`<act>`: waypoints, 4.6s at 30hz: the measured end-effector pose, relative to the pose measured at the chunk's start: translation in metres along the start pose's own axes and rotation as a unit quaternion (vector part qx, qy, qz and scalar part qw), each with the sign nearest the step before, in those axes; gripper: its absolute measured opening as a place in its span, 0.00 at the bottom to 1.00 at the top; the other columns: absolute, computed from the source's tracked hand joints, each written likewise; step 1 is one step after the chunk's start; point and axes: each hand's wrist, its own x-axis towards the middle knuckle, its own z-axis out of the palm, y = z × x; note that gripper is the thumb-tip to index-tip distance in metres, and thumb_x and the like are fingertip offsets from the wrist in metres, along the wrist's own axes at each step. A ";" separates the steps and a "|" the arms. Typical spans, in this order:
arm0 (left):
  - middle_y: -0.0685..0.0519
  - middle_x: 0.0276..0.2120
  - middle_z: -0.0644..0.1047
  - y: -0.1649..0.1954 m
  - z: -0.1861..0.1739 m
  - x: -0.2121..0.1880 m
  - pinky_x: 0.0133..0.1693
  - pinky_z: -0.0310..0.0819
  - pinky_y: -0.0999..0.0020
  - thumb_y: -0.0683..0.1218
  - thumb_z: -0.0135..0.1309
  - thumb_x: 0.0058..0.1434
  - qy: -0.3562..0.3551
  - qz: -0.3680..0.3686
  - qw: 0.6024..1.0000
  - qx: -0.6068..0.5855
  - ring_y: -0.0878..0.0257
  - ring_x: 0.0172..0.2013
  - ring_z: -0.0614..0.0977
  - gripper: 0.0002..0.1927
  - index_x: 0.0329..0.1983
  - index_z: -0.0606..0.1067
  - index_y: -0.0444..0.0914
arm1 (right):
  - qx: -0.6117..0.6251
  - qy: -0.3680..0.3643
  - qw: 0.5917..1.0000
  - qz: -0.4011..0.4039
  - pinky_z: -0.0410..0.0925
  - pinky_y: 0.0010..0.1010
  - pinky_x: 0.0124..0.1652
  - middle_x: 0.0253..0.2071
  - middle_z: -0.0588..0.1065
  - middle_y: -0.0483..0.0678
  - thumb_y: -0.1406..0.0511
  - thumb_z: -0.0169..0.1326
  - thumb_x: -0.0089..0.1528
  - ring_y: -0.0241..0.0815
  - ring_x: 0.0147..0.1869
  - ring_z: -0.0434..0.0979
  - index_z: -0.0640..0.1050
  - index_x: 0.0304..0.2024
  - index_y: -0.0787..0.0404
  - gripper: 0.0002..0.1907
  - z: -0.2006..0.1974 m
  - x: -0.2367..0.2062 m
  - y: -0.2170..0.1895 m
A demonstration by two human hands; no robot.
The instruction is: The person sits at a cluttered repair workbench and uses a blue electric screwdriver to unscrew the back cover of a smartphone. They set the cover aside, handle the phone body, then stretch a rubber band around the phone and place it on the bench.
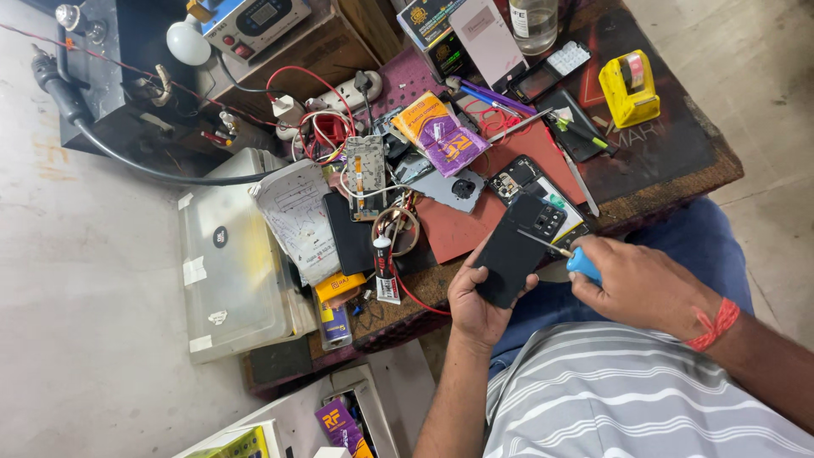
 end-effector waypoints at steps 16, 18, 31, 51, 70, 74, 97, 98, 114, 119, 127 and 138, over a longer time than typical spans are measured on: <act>0.40 0.47 0.79 -0.004 -0.022 -0.008 0.34 0.85 0.55 0.44 0.42 0.72 0.116 0.112 0.970 0.181 0.53 0.40 0.84 0.21 0.63 0.68 0.27 | 0.313 0.151 0.937 -0.040 0.71 0.34 0.51 0.57 0.74 0.56 0.66 0.59 0.63 0.44 0.56 0.76 0.64 0.68 0.70 0.34 0.000 0.067 0.043; 0.42 0.46 0.79 -0.006 -0.029 -0.015 0.35 0.85 0.58 0.43 0.43 0.73 0.116 0.179 0.935 0.284 0.56 0.38 0.84 0.19 0.62 0.70 0.28 | 0.160 0.201 0.964 -0.069 0.70 0.42 0.54 0.56 0.75 0.61 0.66 0.61 0.60 0.56 0.57 0.77 0.68 0.65 0.70 0.32 -0.010 0.096 0.042; 0.51 0.40 0.79 -0.033 -0.031 -0.040 0.37 0.80 0.72 0.50 0.41 0.75 0.200 0.150 0.962 0.114 0.66 0.37 0.82 0.15 0.50 0.73 0.35 | 0.147 0.264 0.945 -0.126 0.70 0.33 0.48 0.48 0.79 0.53 0.63 0.61 0.69 0.45 0.48 0.77 0.80 0.54 0.65 0.15 -0.004 0.087 0.023; 0.49 0.37 0.80 0.006 0.002 0.028 0.40 0.76 0.54 0.48 0.58 0.65 0.111 0.298 0.515 0.796 0.49 0.39 0.81 0.09 0.42 0.79 0.38 | -0.070 0.225 0.958 -0.166 0.70 0.44 0.56 0.54 0.76 0.62 0.57 0.71 0.53 0.57 0.56 0.77 0.83 0.52 0.60 0.27 0.009 0.049 -0.001; 0.54 0.53 0.76 0.019 -0.008 0.048 0.42 0.81 0.60 0.53 0.60 0.63 0.052 0.360 0.360 0.859 0.56 0.46 0.78 0.23 0.62 0.75 0.49 | -0.192 0.183 0.952 -0.154 0.68 0.45 0.54 0.52 0.74 0.62 0.51 0.67 0.53 0.57 0.53 0.74 0.85 0.51 0.57 0.27 0.034 0.060 -0.005; 0.52 0.53 0.75 0.017 -0.008 0.051 0.39 0.80 0.60 0.54 0.59 0.63 0.053 0.347 0.339 0.873 0.54 0.45 0.77 0.24 0.63 0.75 0.50 | -0.211 0.175 0.948 -0.160 0.68 0.45 0.54 0.52 0.74 0.61 0.50 0.67 0.53 0.56 0.54 0.74 0.85 0.51 0.57 0.28 0.033 0.060 -0.006; 0.47 0.59 0.76 0.039 -0.025 0.028 0.61 0.70 0.52 0.46 0.60 0.60 0.049 0.370 0.416 0.829 0.46 0.58 0.74 0.22 0.57 0.75 0.37 | -0.156 -0.026 0.925 -0.345 0.65 0.46 0.59 0.59 0.73 0.55 0.60 0.67 0.44 0.57 0.59 0.72 0.82 0.51 0.50 0.29 -0.010 0.082 0.009; 0.46 0.60 0.75 0.039 -0.025 0.024 0.60 0.68 0.51 0.48 0.61 0.59 0.028 0.364 0.395 0.843 0.46 0.59 0.73 0.23 0.57 0.76 0.37 | -0.168 -0.040 0.916 -0.361 0.65 0.47 0.59 0.59 0.73 0.55 0.61 0.67 0.44 0.57 0.60 0.71 0.82 0.51 0.50 0.30 -0.012 0.090 0.007; 0.23 0.72 0.51 -0.021 0.017 0.032 0.71 0.40 0.39 0.77 0.57 0.47 0.075 0.116 0.220 0.966 0.31 0.73 0.49 0.66 0.72 0.54 0.24 | -0.160 0.186 0.923 -0.296 0.59 0.47 0.72 0.66 0.72 0.56 0.66 0.58 0.63 0.53 0.73 0.69 0.76 0.60 0.67 0.22 0.043 0.061 0.026; 0.21 0.70 0.50 -0.033 0.033 0.044 0.65 0.40 0.25 0.78 0.59 0.41 0.102 0.117 0.211 0.965 0.18 0.68 0.49 0.64 0.77 0.55 0.46 | -0.177 0.164 0.928 -0.283 0.56 0.48 0.72 0.69 0.69 0.57 0.66 0.55 0.60 0.54 0.75 0.65 0.73 0.64 0.66 0.29 0.039 0.070 0.035; 0.34 0.74 0.50 -0.034 0.019 0.049 0.63 0.37 0.19 0.77 0.59 0.44 0.091 0.141 0.193 0.967 0.21 0.69 0.48 0.61 0.76 0.57 0.46 | -0.198 0.136 0.931 -0.274 0.50 0.51 0.73 0.73 0.60 0.65 0.61 0.54 0.60 0.59 0.78 0.58 0.65 0.69 0.71 0.37 0.039 0.071 0.034; 0.24 0.74 0.52 -0.034 0.015 0.054 0.71 0.34 0.26 0.75 0.57 0.55 0.056 0.141 0.167 0.974 0.29 0.75 0.48 0.61 0.75 0.56 0.25 | -0.293 0.118 0.914 -0.256 0.49 0.48 0.76 0.75 0.59 0.64 0.59 0.51 0.62 0.58 0.80 0.57 0.63 0.71 0.70 0.37 0.046 0.083 0.035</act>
